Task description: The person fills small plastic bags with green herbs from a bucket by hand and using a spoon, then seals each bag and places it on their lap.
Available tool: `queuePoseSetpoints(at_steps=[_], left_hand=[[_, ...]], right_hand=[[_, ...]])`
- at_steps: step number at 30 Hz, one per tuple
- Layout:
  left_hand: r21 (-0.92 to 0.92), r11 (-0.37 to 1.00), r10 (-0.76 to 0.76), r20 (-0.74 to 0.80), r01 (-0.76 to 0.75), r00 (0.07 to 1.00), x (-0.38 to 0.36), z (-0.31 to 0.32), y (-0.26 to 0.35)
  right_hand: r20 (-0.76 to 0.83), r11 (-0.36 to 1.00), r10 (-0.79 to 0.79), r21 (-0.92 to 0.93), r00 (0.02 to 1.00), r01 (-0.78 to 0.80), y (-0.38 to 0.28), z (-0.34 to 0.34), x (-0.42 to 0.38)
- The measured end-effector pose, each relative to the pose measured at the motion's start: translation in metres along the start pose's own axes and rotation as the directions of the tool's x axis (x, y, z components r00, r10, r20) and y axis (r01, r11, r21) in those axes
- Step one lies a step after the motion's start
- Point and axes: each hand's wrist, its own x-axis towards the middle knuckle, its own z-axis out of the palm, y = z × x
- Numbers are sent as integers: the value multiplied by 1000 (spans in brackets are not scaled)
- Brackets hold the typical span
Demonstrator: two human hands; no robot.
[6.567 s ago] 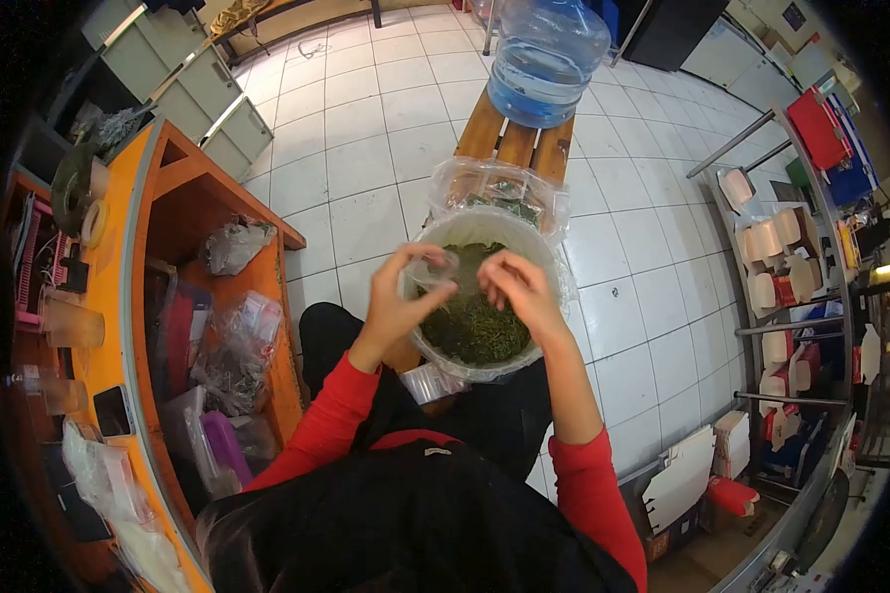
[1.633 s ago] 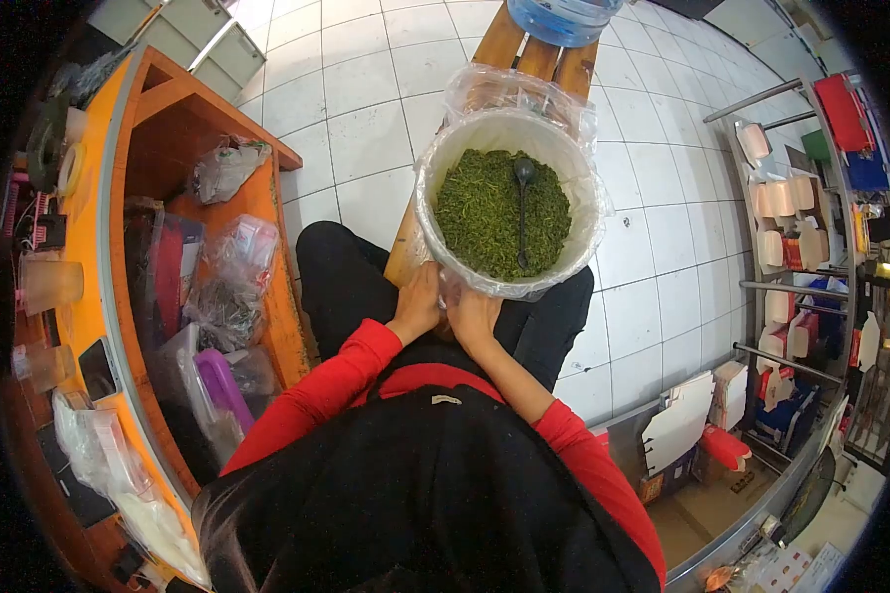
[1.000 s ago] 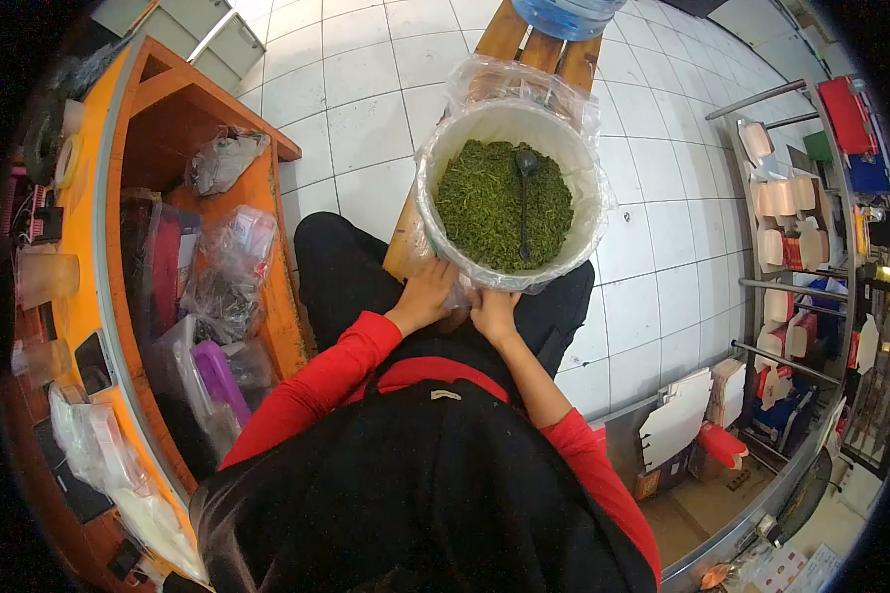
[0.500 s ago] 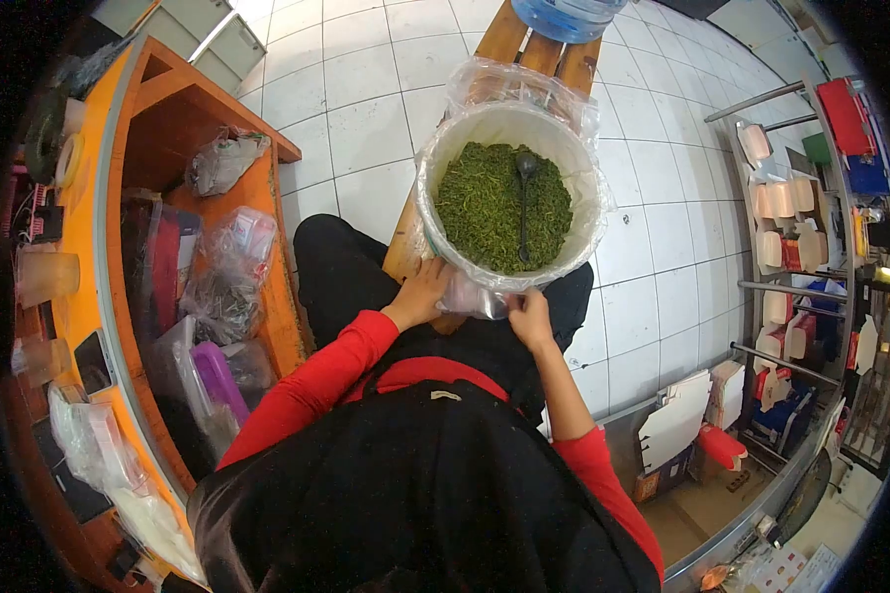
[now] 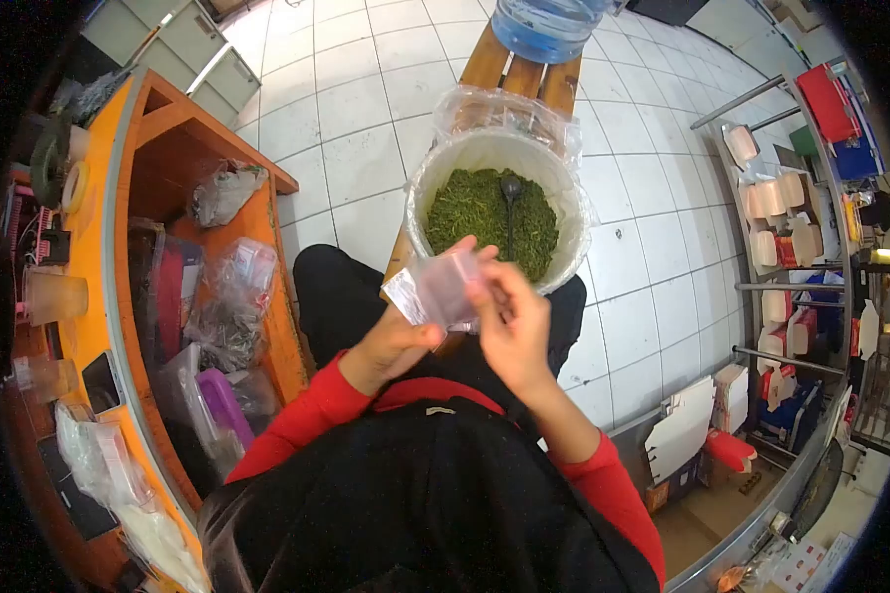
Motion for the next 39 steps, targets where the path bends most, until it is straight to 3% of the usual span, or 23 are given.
queuePoseSetpoints(at_steps=[1, 3, 6, 9, 11, 13, 16, 17, 19, 20, 24, 27, 28, 31, 34, 39], left_hand=[[-50, 997, 65, -12, -65, 998, 6, 6, -3], [-73, 997, 25, -127, -34, 992, 10, 8, 4], [-7, 999, 43, -221, -46, 974, 13, 5, 4], [231, 968, 162, -295, -94, 942, 15, -7, -7], [407, 906, 242, -266, -119, 933, 16, -19, -9], [395, 913, 222, -277, -100, 935, 19, -16, -3], [413, 911, 170, -427, 25, 888, 22, -15, 5], [419, 905, 152, -496, 82, 855, 22, -17, 8], [258, 964, 193, -518, -63, 834, 15, -66, 11], [269, 957, 244, -525, -113, 816, 16, -74, 12], [507, 818, 517, -438, -273, 735, 34, -50, 12], [670, 731, 352, -204, -132, 913, 27, -36, 2], [689, 718, 297, -172, -101, 939, 26, -34, -1], [712, 702, 161, -127, -23, 979, 25, -34, -6], [693, 721, 132, -161, 17, 978, 26, -45, 1], [822, 567, 236, -226, 55, 945, 24, -35, 6]], right_hand=[[19, 985, 36, -168, 999, -32, 3, 5, 1], [-20, 863, -365, -383, 931, 330, -4, 16, 10], [-22, 693, -534, -584, 845, 423, -8, 12, 19], [-85, 885, -331, -372, 940, 279, -5, 6, 18], [-101, 913, -282, -332, 954, 235, -3, 4, 18], [-84, 934, -244, -288, 966, 211, -1, 2, 18], [-15, 973, 206, 109, 978, -204, 8, -11, 20], [-12, 946, 264, 199, 964, -257, 11, -19, 24], [-44, 873, 312, 409, 949, -268, 12, -35, 33], [-105, 862, 338, 432, 935, -263, 15, -43, 37], [-239, 966, 209, 201, 948, -162, 13, -39, 36], [-125, 988, 134, 90, 983, -123, 25, -18, 28], [-106, 992, 35, -115, 994, -47, 24, -12, 27], [23, 958, -42, -283, 999, 47, 13, -9, 22], [139, 988, 155, -9, 978, -155, 24, -16, 23], [131, 975, -34, -215, 991, 62, 9, -8, 22]])
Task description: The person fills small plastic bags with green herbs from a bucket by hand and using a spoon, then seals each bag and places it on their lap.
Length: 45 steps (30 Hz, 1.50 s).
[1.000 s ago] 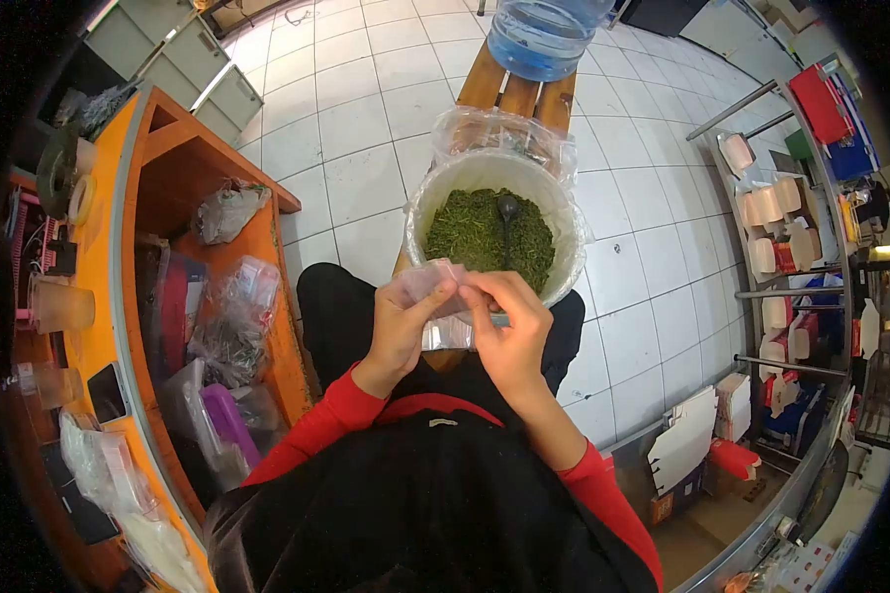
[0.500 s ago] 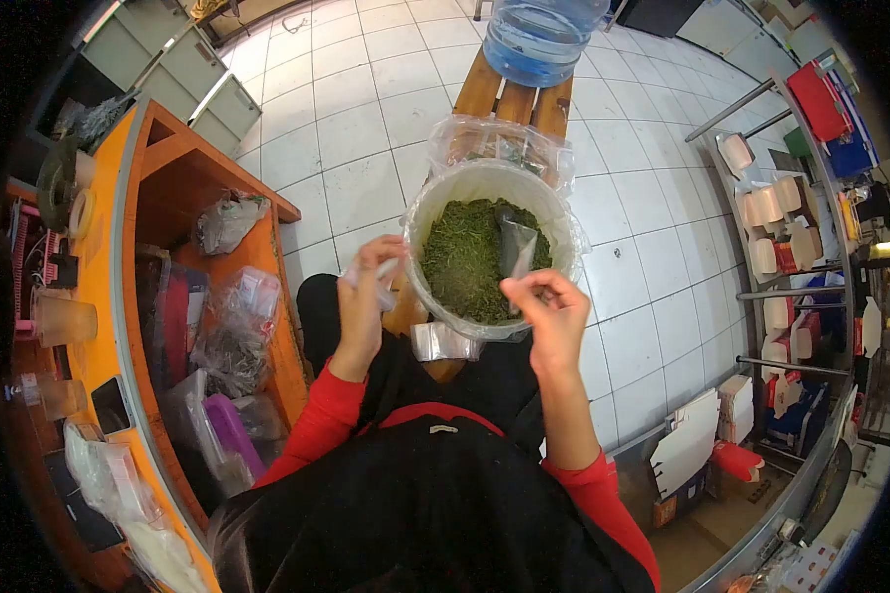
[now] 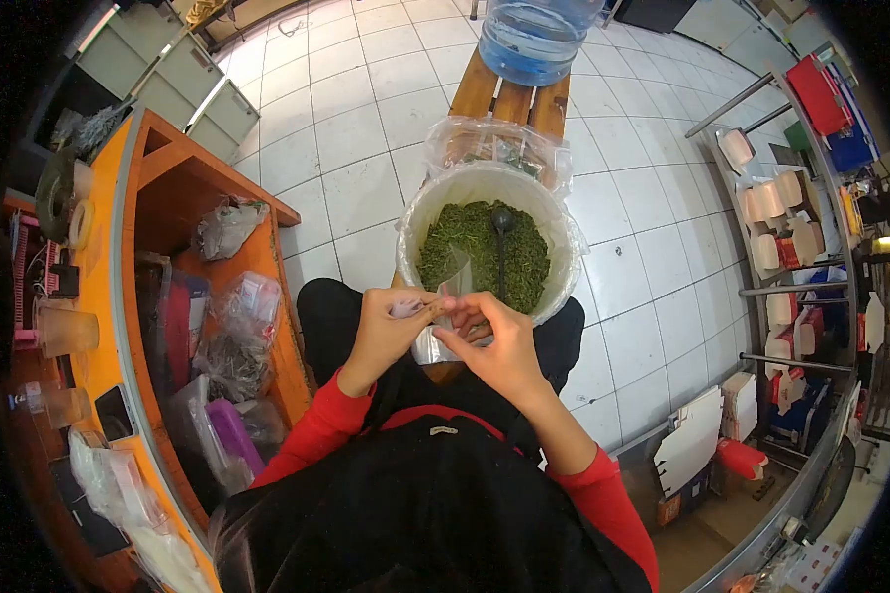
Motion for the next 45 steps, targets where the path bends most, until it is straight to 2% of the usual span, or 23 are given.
queuePoseSetpoints(at_steps=[4, 7, 9, 13, 15, 19, 22, 24, 25, 26, 28, 29, 30, 32, 33, 35, 36, 39, 41, 42, 43, 44, 45], left_hand=[[-76, 997, 24, -38, -26, 999, -1, 7, 19], [-80, 997, 1, -28, -3, 1000, 2, 3, 22], [-145, 989, -42, -43, 35, 998, 3, 1, 24], [-158, 987, 3, -113, -21, 994, 0, 10, 27], [-126, 988, 66, -158, -86, 985, 0, 14, 25], [-116, 990, 61, -115, -75, 991, 1, 10, 25], [-75, 993, 86, -23, -88, 996, 6, -3, 25], [-71, 993, 91, 8, -90, 996, 9, -6, 26], [3, 992, 128, 2, -128, 992, 8, -4, 28], [76, 983, 165, -2, -164, 986, 6, -1, 32], [197, 945, 269, -14, -262, 963, 6, 4, 38], [245, 914, 338, -22, -322, 941, 8, 6, 39], [293, 878, 404, -27, -379, 914, 9, 7, 40], [364, 830, 418, 97, -424, 903, 8, 5, 40], [398, 801, 421, 158, -448, 893, 8, 2, 40], [490, 772, 380, 156, -405, 912, 4, -6, 36], [532, 755, 359, 153, -382, 921, 1, -7, 32], [492, 809, 297, 129, -321, 946, -3, -2, 18], [229, 969, 96, 5, -94, 995, 2, 4, 12], [81, 997, -18, -33, 21, 999, 5, 6, 9], [7, 999, 39, -69, -39, 997, 7, 5, 6], [-66, 993, 93, -108, -101, 990, 9, 6, 4], [-34, 979, 197, -102, -202, 975, 11, 5, 8]], right_hand=[[12, 992, -61, -106, 998, 62, 4, -2, 5], [79, 989, 110, 90, 991, -117, 10, -6, 6], [26, 1000, 0, 31, 1000, 0, -3, -6, 8], [-136, 984, -155, -111, 979, 140, -5, 6, 8], [-142, 991, -124, -76, 982, 114, -2, 6, 8], [-99, 997, -77, -28, 992, 74, 4, 5, 9], [3, 970, 69, 234, 998, -68, 9, -1, 11], [-39, 997, -9, 70, 999, 12, 3, -3, 12], [-56, 999, -51, -15, 997, 50, 0, -4, 13], [-44, 962, -184, -211, 982, 171, -1, -4, 14], [57, 739, -417, -560, 907, 374, -2, -6, 16], [91, 691, -424, -611, 901, 387, -7, -7, 18], [104, 720, -422, -566, 901, 403, -7, -9, 19], [129, 771, -422, -469, 897, 431, -6, -15, 19], [74, 773, -451, -465, 889, 431, -4, -13, 18], [-37, 777, -504, -455, 863, 435, 4, -8, 13], [-57, 781, -470, -491, 881, 385, 4, -10, 13], [-99, 780, -376, -571, 921, 258, -3, -18, 13], [-81, 841, -363, -458, 928, 289, -7, -9, 11], [-74, 867, -358, -397, 931, 301, -7, -6, 10], [-28, 842, -388, -418, 921, 342, -6, -8, 9], [-37, 865, -330, -413, 943, 286, -4, -13, 12], [-43, 884, -269, -408, 962, 229, -3, -19, 16]])
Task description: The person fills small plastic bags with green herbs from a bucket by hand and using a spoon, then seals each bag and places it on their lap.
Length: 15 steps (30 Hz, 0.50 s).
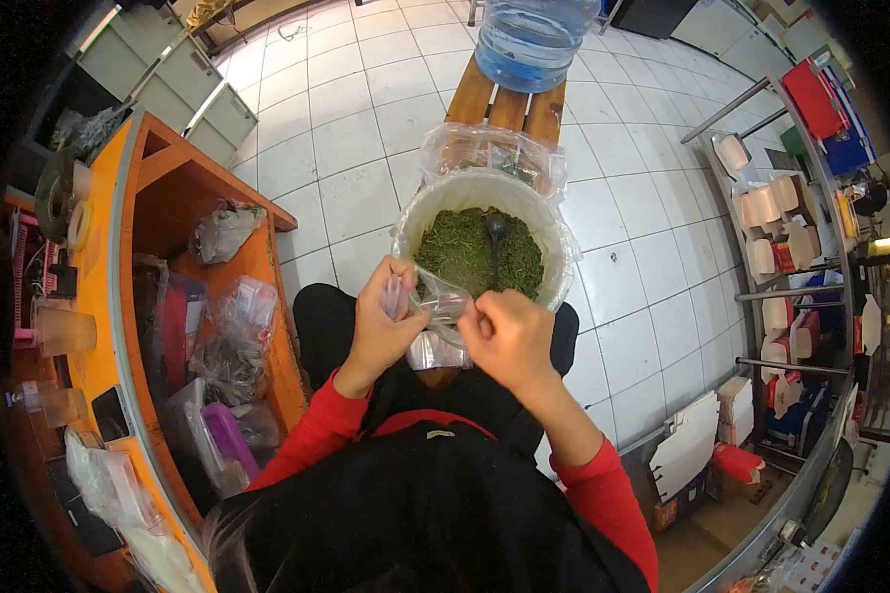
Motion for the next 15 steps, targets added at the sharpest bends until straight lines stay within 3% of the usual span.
queuePoseSetpoints(at_steps=[1, 3, 5, 6, 9, 10, 11, 12, 13, 14, 15], left_hand=[[19, 994, 104, 11, -105, 994, 3, 0, 5], [225, 880, 382, 189, -419, 905, 10, -4, 23], [146, 898, 371, 259, -416, 892, 12, -2, 32], [105, 906, 366, 297, -411, 882, 12, 0, 35], [129, 958, 232, 169, -255, 958, 6, -4, 19], [51, 980, 186, 72, -190, 980, 7, -8, 12], [-35, 991, 127, -21, -128, 992, 7, -12, 5], [-127, 990, 56, -107, -69, 993, 7, -16, 1], [-207, 978, -69, -151, 36, 986, 6, -22, 4], [-289, 948, -189, -185, 130, 964, 8, -29, 12], [-369, 905, -303, -212, 211, 929, 11, -36, 16]], right_hand=[[23, 998, 57, 3, 998, -57, 3, -3, 3], [173, 865, 308, 358, 936, -351, -1, -6, 5], [337, 518, 463, 648, 820, -559, -3, -5, 8], [410, 440, 443, 675, 797, -592, 4, -5, 9], [619, 208, 277, 708, 735, -675, 11, -12, 20], [591, 251, 247, 726, 768, -640, 15, -16, 27], [518, 432, 250, 697, 818, -573, 22, -19, 38], [410, 696, 293, 529, 864, -487, 49, -10, 47], [296, 933, 186, 247, 937, -263, 76, 1, 52], [226, 995, 26, -97, 974, -4, 101, 11, 57], [215, 868, -159, -435, 964, 240, 107, 14, 64]])
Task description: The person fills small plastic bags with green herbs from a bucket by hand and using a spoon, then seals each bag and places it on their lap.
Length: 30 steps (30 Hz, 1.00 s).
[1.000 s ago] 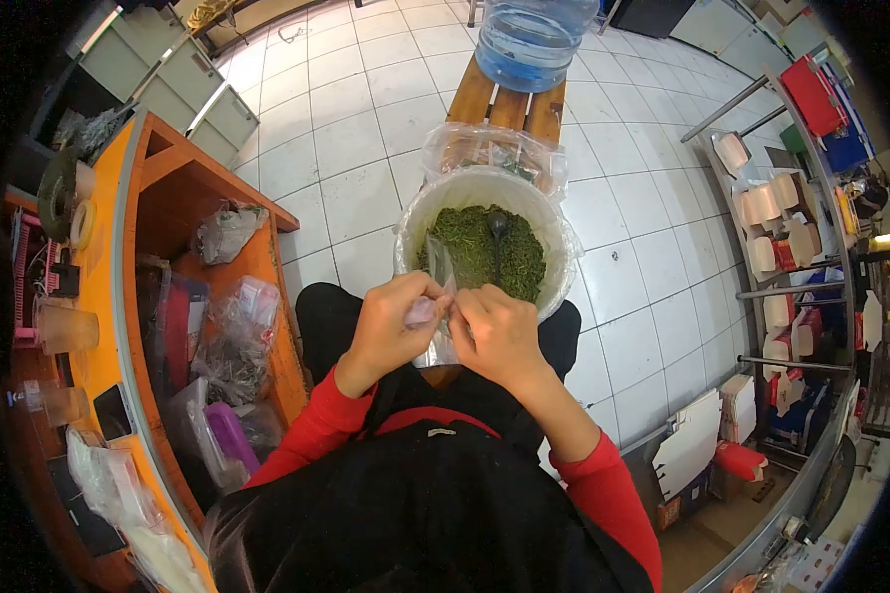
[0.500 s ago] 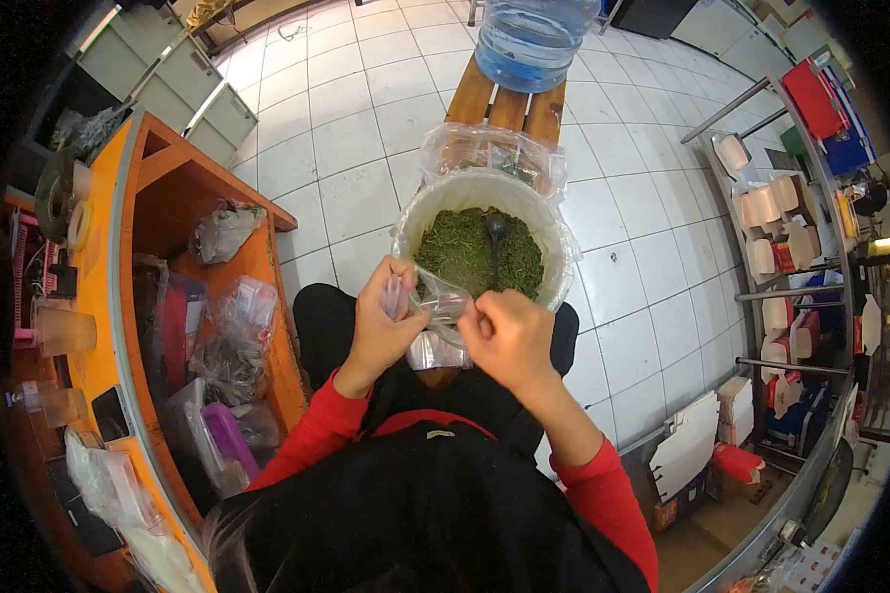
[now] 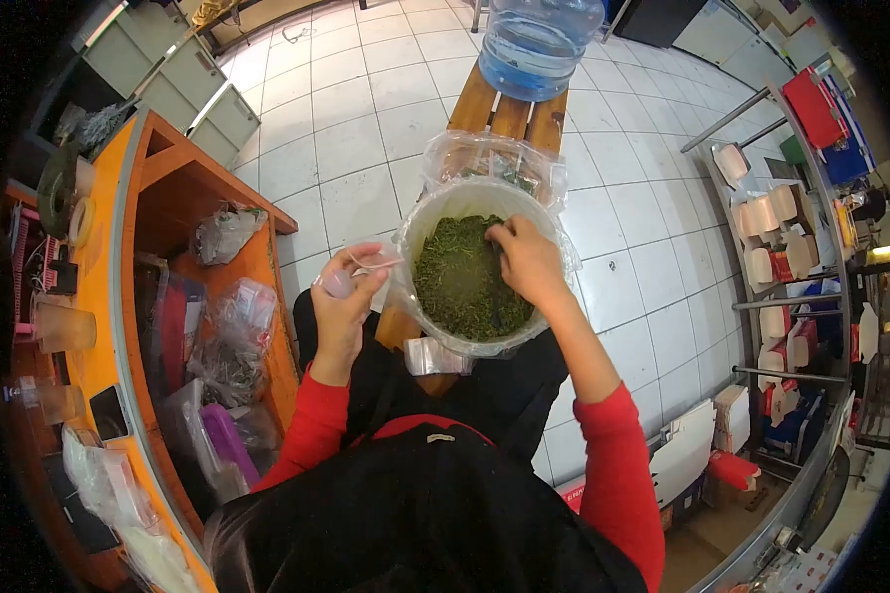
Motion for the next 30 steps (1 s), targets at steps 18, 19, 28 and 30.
queuePoseSetpoints(at_steps=[18, 19, 28, 30], left_hand=[[644, 682, 77, 407, -346, 910, 4, -15, 5], [606, 730, 16, 446, -315, 895, 6, -18, 21], [199, 927, -346, 778, 318, 524, 26, -24, -18], [127, 946, -282, 774, 296, 568, 22, -19, -24]], right_hand=[[22, 888, -207, 423, 978, 179, -95, -50, 11], [96, 861, -250, 477, 963, 177, -91, -54, 9], [343, 811, -473, 529, 812, 249, -88, -79, 3], [399, 837, -461, 492, 793, 239, -86, -83, 0]])
